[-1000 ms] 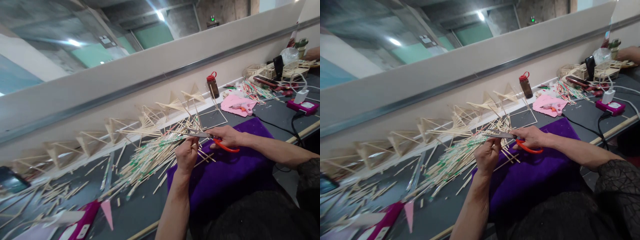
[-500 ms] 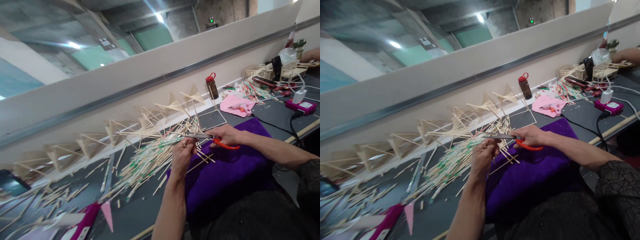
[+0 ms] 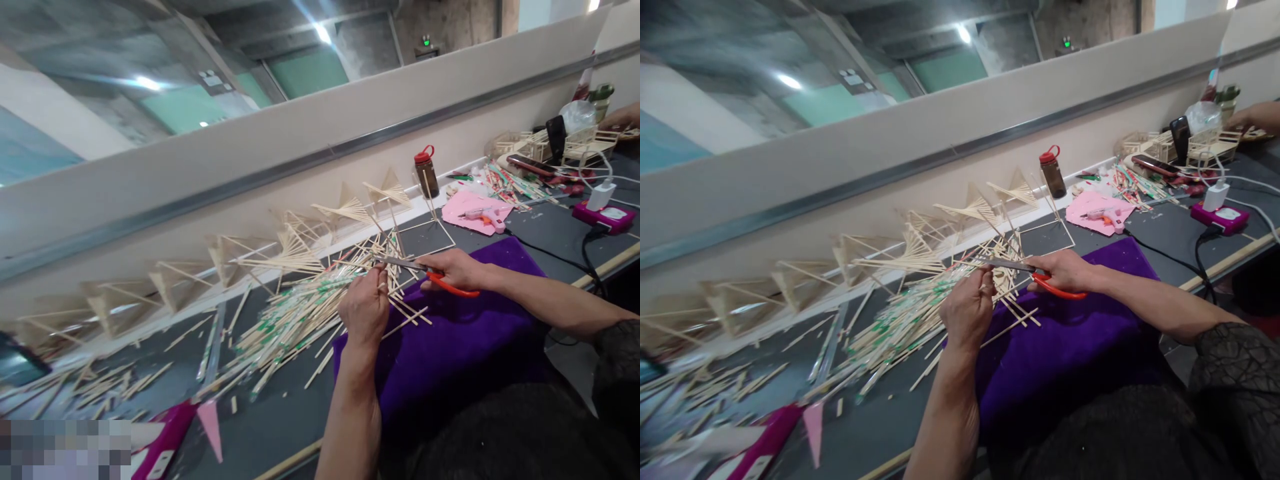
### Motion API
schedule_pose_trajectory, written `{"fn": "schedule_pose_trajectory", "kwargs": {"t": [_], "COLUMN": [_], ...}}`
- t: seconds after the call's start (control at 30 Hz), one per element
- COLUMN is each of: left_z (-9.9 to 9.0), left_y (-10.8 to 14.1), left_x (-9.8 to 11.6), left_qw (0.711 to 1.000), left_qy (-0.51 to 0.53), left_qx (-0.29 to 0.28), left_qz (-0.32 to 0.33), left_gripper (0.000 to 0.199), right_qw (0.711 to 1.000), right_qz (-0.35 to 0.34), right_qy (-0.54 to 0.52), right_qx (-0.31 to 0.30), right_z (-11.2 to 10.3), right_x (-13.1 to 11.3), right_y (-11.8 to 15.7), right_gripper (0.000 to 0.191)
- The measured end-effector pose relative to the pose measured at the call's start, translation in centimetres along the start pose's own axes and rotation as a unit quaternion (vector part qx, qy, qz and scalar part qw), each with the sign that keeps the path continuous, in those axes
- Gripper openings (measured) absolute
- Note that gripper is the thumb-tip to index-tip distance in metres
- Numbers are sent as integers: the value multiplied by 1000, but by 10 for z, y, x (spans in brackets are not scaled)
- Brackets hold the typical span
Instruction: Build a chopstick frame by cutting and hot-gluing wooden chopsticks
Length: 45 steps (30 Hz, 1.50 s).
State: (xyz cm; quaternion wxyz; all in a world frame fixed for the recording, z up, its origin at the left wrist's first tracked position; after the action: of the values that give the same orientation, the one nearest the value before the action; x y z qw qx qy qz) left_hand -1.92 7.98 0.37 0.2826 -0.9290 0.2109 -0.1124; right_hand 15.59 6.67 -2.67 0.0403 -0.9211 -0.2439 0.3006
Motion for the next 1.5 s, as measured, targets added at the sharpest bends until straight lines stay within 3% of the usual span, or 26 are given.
{"fn": "schedule_pose_trajectory", "kwargs": {"t": [0.2,0.33,0.4,0.47,0.53,0.63,0.77,0.93,1.17,1.33,1.5], "left_z": [1,-32,-48,-45,-25,12,33,29,30,32,41], "left_y": [-3,7,20,31,42,54,52,43,37,35,31], "left_x": [-2,-5,-1,14,30,32,30,30,21,15,-1], "left_qw": [999,987,981,988,986,965,932,915,913,920,930], "left_qy": [39,75,86,100,88,0,-46,-74,-12,-65,-107], "left_qx": [14,142,176,99,-49,-233,-344,-377,-381,-342,-311], "left_qz": [3,-7,5,69,132,121,107,121,146,181,166], "left_gripper": [41,41,38,30,25,33,35,30,27,22,22], "right_qw": [1000,999,997,996,995,997,997,997,998,998,999], "right_qz": [-1,26,38,47,50,44,51,56,43,52,49], "right_qy": [2,-19,-29,-35,-32,-12,6,3,17,16,10], "right_qx": [7,35,59,74,76,66,59,48,32,27,21], "right_z": [-3,-15,-24,-31,-33,-31,-26,-23,-20,-19,-18], "right_x": [3,14,21,26,28,26,25,24,18,18,18], "right_y": [0,-1,-1,-2,-2,-3,-3,-3,-2,-2,-2], "right_gripper": [39,41,43,46,49,47,46,47,40,42,44]}}
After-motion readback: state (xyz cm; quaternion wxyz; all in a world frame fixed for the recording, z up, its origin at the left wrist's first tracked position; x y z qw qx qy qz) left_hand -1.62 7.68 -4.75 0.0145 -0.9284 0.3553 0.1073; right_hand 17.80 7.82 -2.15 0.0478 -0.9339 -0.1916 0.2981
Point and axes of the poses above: each hand's wrist, its own y-axis away from the middle knuckle, its own z-axis out of the palm, x = y × z, the point moved 8 cm from there along -y, towards the middle knuckle, and after that the axes turned 4 degrees about -x, right-handed, at the moved point
